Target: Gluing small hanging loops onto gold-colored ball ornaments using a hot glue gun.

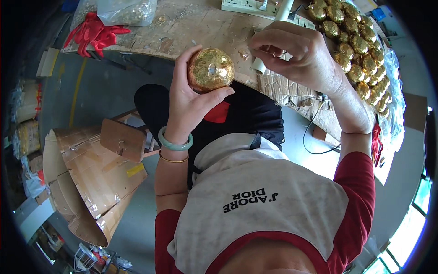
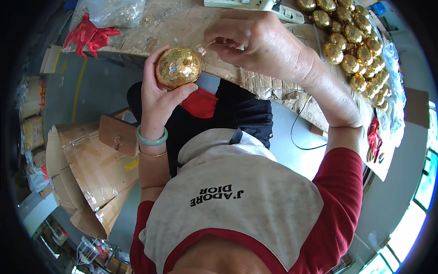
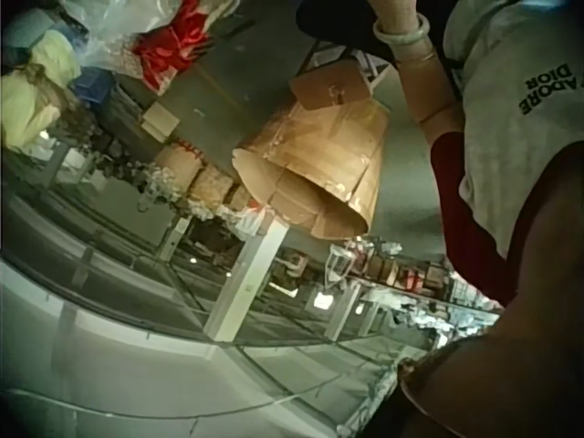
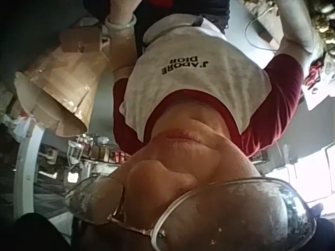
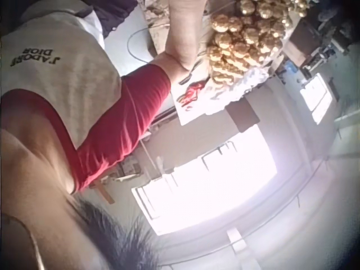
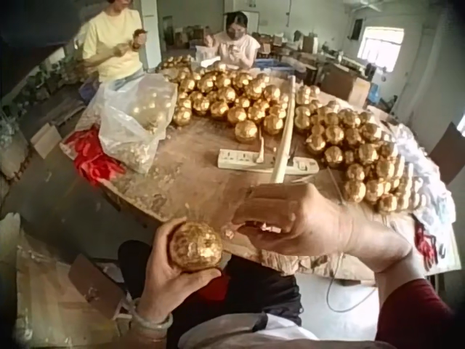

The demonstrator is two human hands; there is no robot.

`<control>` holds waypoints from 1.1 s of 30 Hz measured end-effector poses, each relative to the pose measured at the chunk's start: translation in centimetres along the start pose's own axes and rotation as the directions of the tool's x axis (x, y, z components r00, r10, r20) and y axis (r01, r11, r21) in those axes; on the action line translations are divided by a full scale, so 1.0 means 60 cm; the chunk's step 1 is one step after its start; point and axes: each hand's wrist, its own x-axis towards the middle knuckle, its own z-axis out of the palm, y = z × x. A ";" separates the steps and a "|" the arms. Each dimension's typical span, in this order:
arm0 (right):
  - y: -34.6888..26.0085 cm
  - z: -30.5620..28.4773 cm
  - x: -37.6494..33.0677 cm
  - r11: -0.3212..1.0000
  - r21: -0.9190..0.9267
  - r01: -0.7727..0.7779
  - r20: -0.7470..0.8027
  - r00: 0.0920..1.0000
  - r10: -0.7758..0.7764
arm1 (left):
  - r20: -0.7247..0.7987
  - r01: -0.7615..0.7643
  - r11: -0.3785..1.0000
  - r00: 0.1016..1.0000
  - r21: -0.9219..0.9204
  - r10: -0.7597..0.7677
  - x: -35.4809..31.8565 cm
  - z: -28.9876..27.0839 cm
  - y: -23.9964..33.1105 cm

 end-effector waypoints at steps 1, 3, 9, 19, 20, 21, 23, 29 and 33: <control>-0.005 0.001 0.004 1.000 0.000 -0.001 0.006 1.000 0.001 | -0.002 0.002 1.000 1.000 -0.005 -0.002 0.000 0.000 -0.001; -0.013 0.005 0.011 0.998 -0.043 0.051 0.005 0.999 -0.051 | -0.022 -0.072 0.975 0.997 0.209 0.079 -0.001 -0.001 0.000; -0.026 0.020 0.020 0.992 -0.073 0.101 0.036 0.994 -0.099 | 0.019 -0.091 0.918 0.996 0.386 0.091 0.002 -0.004 0.002; -0.031 0.033 0.038 0.975 -0.118 0.190 0.099 0.979 -0.178 | -0.006 -0.127 0.884 0.989 0.449 0.145 0.003 -0.004 0.001; -0.030 0.033 0.039 0.977 -0.106 0.182 0.104 0.980 -0.171 | -0.034 -0.121 0.905 0.988 0.408 0.147 0.004 -0.003 -0.002; -0.030 0.033 0.040 0.980 -0.094 0.175 0.110 0.980 -0.165 | -0.062 -0.116 0.923 0.987 0.366 0.148 0.004 -0.004 -0.004; -0.031 0.034 0.041 0.981 -0.092 0.171 0.104 0.981 -0.161 | -0.061 -0.115 0.920 0.987 0.374 0.148 0.004 -0.005 -0.005; -0.033 0.042 0.047 0.986 -0.068 0.155 0.106 0.983 -0.147 | -0.060 -0.123 0.909 0.985 0.399 0.159 0.006 -0.008 -0.005; -0.036 0.041 0.052 0.981 -0.088 0.172 0.123 0.979 -0.161 | -0.062 -0.127 0.915 0.985 0.383 0.162 0.007 -0.010 -0.004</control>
